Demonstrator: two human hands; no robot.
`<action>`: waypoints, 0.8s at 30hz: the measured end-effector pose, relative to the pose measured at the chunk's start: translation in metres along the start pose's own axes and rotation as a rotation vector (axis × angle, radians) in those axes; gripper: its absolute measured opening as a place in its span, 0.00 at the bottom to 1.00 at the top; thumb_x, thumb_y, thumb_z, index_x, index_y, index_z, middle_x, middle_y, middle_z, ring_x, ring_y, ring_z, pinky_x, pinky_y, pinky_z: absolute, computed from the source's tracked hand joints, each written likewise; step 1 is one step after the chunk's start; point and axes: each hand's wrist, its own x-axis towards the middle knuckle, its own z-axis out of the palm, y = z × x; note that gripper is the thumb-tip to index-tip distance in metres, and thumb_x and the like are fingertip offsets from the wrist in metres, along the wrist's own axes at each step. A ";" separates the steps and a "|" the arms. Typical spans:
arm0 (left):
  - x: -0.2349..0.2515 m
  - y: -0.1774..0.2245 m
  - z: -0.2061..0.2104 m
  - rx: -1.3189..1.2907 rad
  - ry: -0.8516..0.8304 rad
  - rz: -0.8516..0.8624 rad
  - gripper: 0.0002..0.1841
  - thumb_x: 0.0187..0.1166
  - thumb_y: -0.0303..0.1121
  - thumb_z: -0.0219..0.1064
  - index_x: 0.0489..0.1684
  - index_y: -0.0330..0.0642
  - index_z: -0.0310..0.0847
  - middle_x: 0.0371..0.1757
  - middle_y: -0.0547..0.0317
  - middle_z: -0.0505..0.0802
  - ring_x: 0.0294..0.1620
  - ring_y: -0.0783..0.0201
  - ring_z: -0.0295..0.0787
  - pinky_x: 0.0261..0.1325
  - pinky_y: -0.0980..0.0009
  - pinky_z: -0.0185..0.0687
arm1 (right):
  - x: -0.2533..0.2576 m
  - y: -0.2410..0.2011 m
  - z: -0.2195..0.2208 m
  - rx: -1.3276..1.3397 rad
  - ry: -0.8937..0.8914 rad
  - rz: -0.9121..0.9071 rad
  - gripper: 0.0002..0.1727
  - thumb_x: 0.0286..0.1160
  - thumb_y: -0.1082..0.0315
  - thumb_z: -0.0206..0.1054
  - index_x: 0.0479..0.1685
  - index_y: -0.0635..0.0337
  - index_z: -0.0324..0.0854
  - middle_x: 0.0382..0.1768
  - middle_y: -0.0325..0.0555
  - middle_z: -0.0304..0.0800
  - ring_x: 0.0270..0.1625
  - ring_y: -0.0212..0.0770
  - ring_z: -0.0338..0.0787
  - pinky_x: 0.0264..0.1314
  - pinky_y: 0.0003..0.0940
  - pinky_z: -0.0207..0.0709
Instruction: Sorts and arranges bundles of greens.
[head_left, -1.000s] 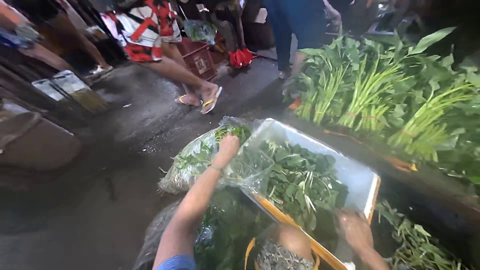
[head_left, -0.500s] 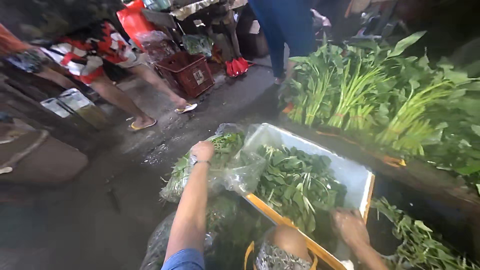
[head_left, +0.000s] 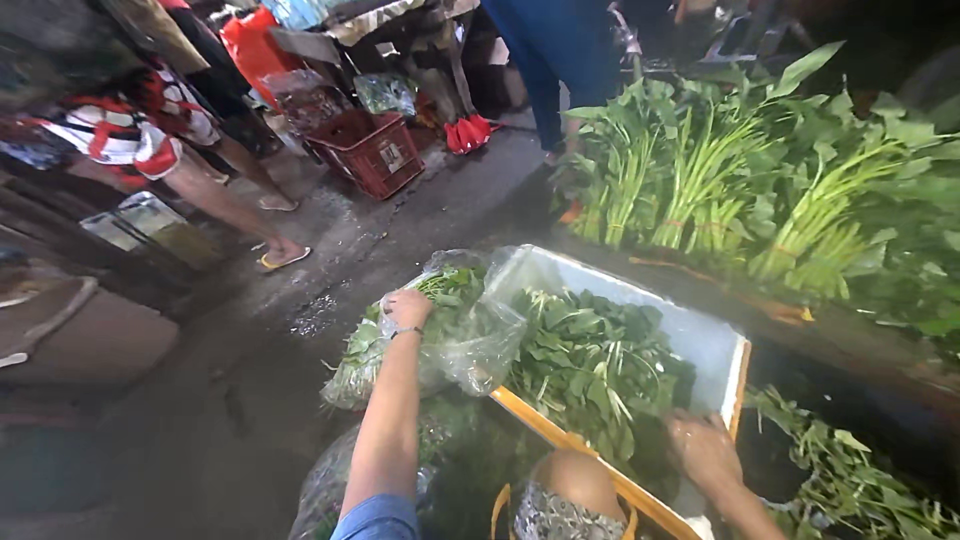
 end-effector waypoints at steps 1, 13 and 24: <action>0.002 0.003 0.003 0.002 0.001 -0.011 0.42 0.74 0.49 0.71 0.77 0.19 0.67 0.81 0.15 0.67 0.86 0.21 0.57 0.79 0.24 0.55 | 0.000 0.000 0.000 0.001 -0.001 0.001 0.15 0.78 0.67 0.67 0.58 0.62 0.90 0.59 0.55 0.93 0.65 0.57 0.89 0.76 0.58 0.67; 0.018 0.001 0.027 -0.108 0.055 -0.065 0.53 0.72 0.56 0.72 0.85 0.18 0.52 0.84 0.14 0.61 0.87 0.22 0.56 0.82 0.33 0.60 | 0.000 0.001 -0.002 0.007 -0.027 0.003 0.16 0.79 0.67 0.65 0.59 0.61 0.89 0.60 0.56 0.93 0.67 0.57 0.88 0.78 0.59 0.64; -0.043 -0.007 0.009 -0.196 0.105 0.136 0.39 0.70 0.38 0.75 0.82 0.30 0.67 0.79 0.21 0.73 0.83 0.24 0.63 0.78 0.32 0.65 | 0.002 -0.005 -0.002 -0.029 -0.014 0.022 0.15 0.82 0.65 0.63 0.58 0.60 0.90 0.58 0.55 0.93 0.63 0.57 0.90 0.76 0.59 0.67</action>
